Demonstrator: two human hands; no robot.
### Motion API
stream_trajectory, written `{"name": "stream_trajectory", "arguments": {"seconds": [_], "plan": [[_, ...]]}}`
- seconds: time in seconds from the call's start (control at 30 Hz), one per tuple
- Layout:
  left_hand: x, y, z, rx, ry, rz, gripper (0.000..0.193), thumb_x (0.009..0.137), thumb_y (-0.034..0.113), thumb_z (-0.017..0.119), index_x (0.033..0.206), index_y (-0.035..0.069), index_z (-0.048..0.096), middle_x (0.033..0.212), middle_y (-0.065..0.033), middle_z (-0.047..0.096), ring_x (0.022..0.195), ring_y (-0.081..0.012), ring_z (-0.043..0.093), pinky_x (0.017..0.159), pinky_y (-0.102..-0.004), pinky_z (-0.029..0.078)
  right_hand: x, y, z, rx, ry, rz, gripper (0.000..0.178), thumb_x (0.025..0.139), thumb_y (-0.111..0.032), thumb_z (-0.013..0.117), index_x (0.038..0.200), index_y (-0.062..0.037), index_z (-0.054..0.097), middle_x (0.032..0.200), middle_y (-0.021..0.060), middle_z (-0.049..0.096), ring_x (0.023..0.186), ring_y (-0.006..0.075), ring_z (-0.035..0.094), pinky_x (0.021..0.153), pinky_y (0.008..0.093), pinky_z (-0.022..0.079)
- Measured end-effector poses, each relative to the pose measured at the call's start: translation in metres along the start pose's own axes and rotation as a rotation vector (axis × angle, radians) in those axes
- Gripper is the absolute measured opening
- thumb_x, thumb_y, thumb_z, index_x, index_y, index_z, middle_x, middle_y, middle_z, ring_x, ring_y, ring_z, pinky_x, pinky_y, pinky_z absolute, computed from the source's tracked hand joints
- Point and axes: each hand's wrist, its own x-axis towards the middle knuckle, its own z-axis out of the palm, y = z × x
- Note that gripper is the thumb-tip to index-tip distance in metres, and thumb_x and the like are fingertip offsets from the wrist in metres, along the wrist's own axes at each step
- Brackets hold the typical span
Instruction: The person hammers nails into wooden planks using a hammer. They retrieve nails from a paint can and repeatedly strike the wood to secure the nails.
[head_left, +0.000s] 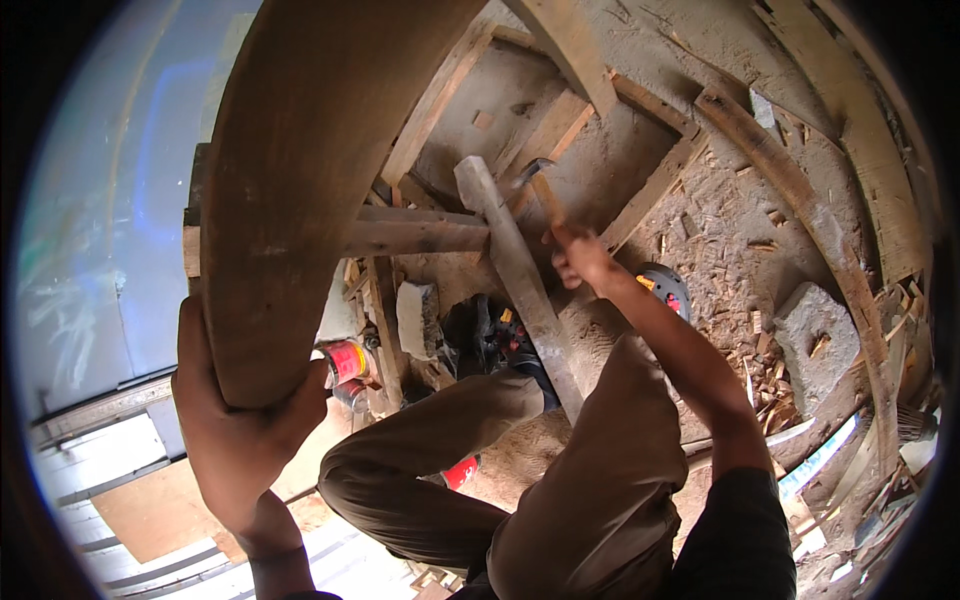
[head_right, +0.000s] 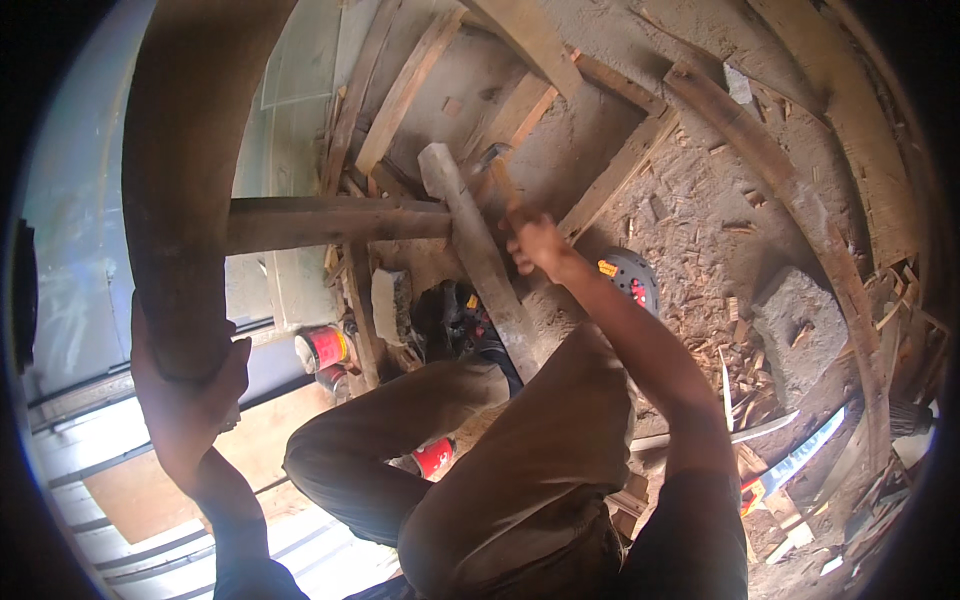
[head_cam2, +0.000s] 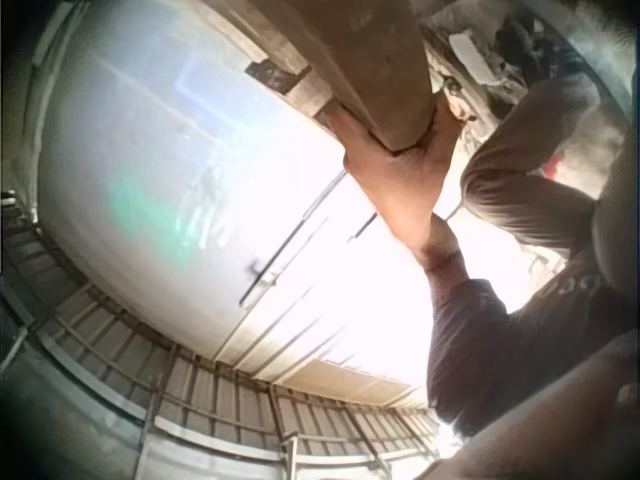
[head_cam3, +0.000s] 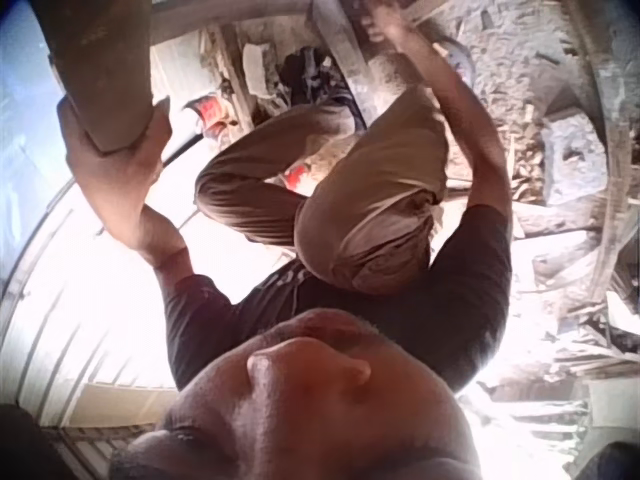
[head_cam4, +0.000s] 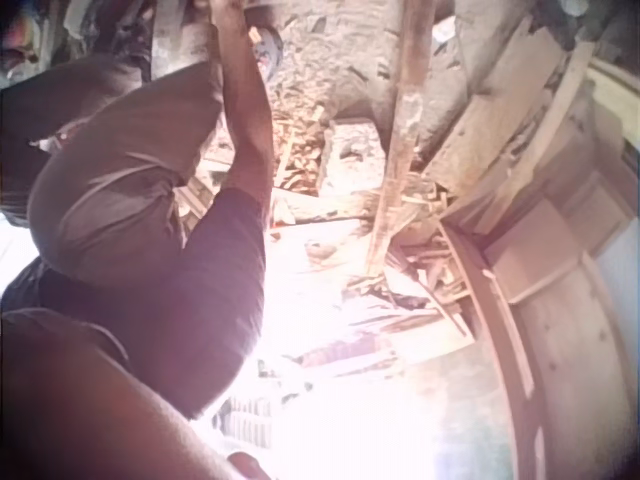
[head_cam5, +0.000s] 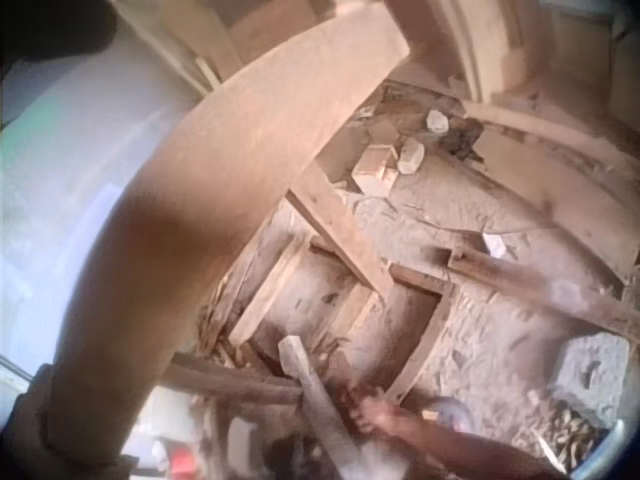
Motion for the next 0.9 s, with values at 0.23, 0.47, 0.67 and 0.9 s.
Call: {"name": "stream_trajectory", "arguments": {"seconds": [0.23, 0.47, 0.67, 0.9], "plan": [[-0.001, 0.000, 0.000, -0.017, -0.003, 0.039, 0.063, 0.066, 0.003, 0.078, 0.123, 0.002, 0.051, 0.094, -0.0117, 0.066, 0.080, -0.0185, 0.060, 0.075, -0.0309, 0.051, 0.006, -0.017, 0.012, 0.305, 0.324, -0.336, 0.042, 0.105, -0.052, 0.040, 0.107, -0.0103, 0.046, 0.064, 0.0004, 0.039, 0.046, 0.0097, 0.033, 0.040, 0.0279, 0.031], [0.001, -0.001, -0.001, 0.015, -0.013, 0.088, 0.062, 0.066, 0.003, 0.077, 0.122, 0.001, 0.050, 0.092, -0.0112, 0.066, 0.079, -0.0178, 0.059, 0.074, -0.0308, 0.051, 0.014, 0.012, -0.006, 0.186, 0.147, 0.005, 0.031, 0.105, -0.044, 0.044, 0.099, -0.0141, 0.046, 0.063, -0.0010, 0.037, 0.045, 0.0107, 0.032, 0.038, 0.0285, 0.026], [-0.002, 0.000, 0.003, -0.029, 0.011, 0.045, 0.064, 0.066, 0.003, 0.078, 0.124, 0.001, 0.050, 0.096, -0.0121, 0.065, 0.080, -0.0190, 0.058, 0.076, -0.0313, 0.050, -0.003, 0.021, -0.005, -0.019, 0.099, -0.172, 0.039, 0.105, -0.051, 0.041, 0.097, -0.0126, 0.048, 0.060, -0.0023, 0.037, 0.043, 0.0082, 0.032, 0.037, 0.0270, 0.025], [-0.003, 0.002, -0.001, -0.004, -0.009, 0.035, 0.066, 0.066, 0.003, 0.078, 0.125, 0.001, 0.050, 0.096, -0.0122, 0.064, 0.082, -0.0189, 0.058, 0.078, -0.0316, 0.050, -0.014, -0.037, 0.012, 0.172, 0.107, -0.202, 0.045, 0.104, -0.053, 0.044, 0.100, -0.0084, 0.049, 0.066, -0.0002, 0.039, 0.047, 0.0086, 0.032, 0.040, 0.0264, 0.027]]}}
